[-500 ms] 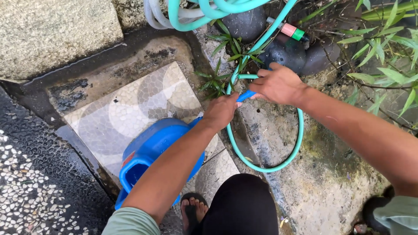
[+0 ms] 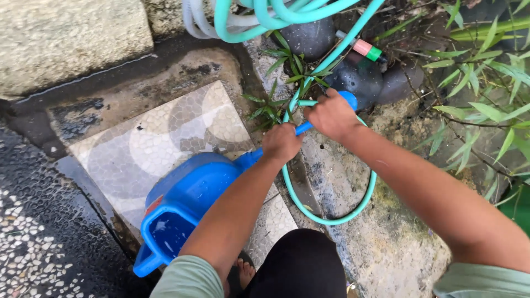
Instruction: The person waters plants along a garden bed using a blue watering can. They refill the can from a green hose, then walk to another section of the garden and continue watering different plants.
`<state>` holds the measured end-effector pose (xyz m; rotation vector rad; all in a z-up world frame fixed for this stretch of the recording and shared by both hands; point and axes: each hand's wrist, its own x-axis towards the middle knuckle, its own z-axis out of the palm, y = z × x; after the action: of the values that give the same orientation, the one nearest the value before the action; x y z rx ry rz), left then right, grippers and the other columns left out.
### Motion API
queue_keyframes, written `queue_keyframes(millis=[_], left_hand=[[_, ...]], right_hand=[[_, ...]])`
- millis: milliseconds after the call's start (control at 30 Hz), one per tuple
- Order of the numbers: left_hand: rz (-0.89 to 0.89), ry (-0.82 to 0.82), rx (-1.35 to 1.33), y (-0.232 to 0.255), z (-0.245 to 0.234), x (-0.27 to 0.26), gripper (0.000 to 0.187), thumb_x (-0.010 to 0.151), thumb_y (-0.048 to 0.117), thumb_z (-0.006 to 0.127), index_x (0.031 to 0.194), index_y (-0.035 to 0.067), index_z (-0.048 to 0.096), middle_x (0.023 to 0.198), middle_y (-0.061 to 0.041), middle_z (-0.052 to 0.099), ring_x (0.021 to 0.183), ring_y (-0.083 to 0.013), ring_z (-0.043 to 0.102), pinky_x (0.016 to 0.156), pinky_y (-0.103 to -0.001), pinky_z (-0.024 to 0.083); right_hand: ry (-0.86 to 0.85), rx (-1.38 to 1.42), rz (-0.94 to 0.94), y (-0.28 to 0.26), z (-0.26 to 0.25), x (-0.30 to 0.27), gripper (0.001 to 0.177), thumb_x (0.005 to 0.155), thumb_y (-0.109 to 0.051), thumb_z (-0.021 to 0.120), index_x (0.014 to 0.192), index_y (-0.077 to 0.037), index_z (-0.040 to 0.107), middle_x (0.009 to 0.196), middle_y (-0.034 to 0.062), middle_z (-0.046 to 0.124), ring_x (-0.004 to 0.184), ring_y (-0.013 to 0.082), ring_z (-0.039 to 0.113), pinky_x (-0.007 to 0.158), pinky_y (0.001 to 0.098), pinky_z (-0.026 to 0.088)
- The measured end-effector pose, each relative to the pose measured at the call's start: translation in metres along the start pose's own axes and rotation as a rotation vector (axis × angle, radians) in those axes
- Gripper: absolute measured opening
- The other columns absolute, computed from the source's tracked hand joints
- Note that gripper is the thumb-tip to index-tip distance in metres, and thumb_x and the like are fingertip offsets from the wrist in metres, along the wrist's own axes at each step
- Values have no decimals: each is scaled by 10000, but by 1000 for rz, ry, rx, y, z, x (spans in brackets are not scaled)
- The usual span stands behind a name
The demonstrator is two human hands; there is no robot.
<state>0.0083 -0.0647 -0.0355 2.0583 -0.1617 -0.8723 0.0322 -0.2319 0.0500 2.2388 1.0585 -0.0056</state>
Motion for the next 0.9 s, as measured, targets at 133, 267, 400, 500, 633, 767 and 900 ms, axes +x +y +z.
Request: queue_keyframes(millis=[133,267,400,500,633,767,900], left_hand=[[2,42,-28,-4,2,6,333,942,433,620,1031,160,788,968,-114,787,961,-381,783,839,-521,639],[90,79,19,-2,18,12,276,923,359,677,928,110,796,833,-139,769,839,-409,785,734,-546,652],[70,32,49,11,-2,-3,273,936,264,630,962,58,807,893,-171,787,919,-425,784,823,-545,645],[60,4,4,10,1,-4,283,946,266,636,966,39,803,895,-192,784,912,-443,781,813,-573,640],[43,-41,-58,10,-12,-7,341,958,304,623,997,11,794,922,-212,784,913,-450,780,806,-585,639],[68,-69,-81,8,-5,1,335,960,278,612,1004,-4,787,889,-213,776,880,-453,779,784,-596,637],[65,-44,-66,5,9,10,327,951,279,596,971,11,782,844,-186,770,838,-435,786,763,-594,639]], right_hand=[[-113,22,-23,0,-19,16,160,836,-202,681,701,-287,671,632,-54,675,728,193,648,900,447,402],[-656,136,81,-1,-12,18,185,875,-306,642,738,-257,756,755,6,782,769,255,757,735,483,536],[-819,243,187,-3,13,16,276,846,-481,672,882,-259,831,847,15,814,875,296,801,619,528,614],[-505,97,91,-6,-27,10,99,809,-280,710,745,-247,779,725,-3,763,819,261,761,648,403,600],[101,-12,4,-3,-11,4,151,813,-191,734,726,-263,634,612,-43,653,646,180,642,748,368,383],[235,39,18,-3,6,2,135,851,-185,748,798,-232,633,638,-24,645,678,175,628,776,366,382],[-205,25,-9,-3,-40,10,190,848,-212,710,686,-282,640,631,-42,710,666,185,685,806,381,428]])
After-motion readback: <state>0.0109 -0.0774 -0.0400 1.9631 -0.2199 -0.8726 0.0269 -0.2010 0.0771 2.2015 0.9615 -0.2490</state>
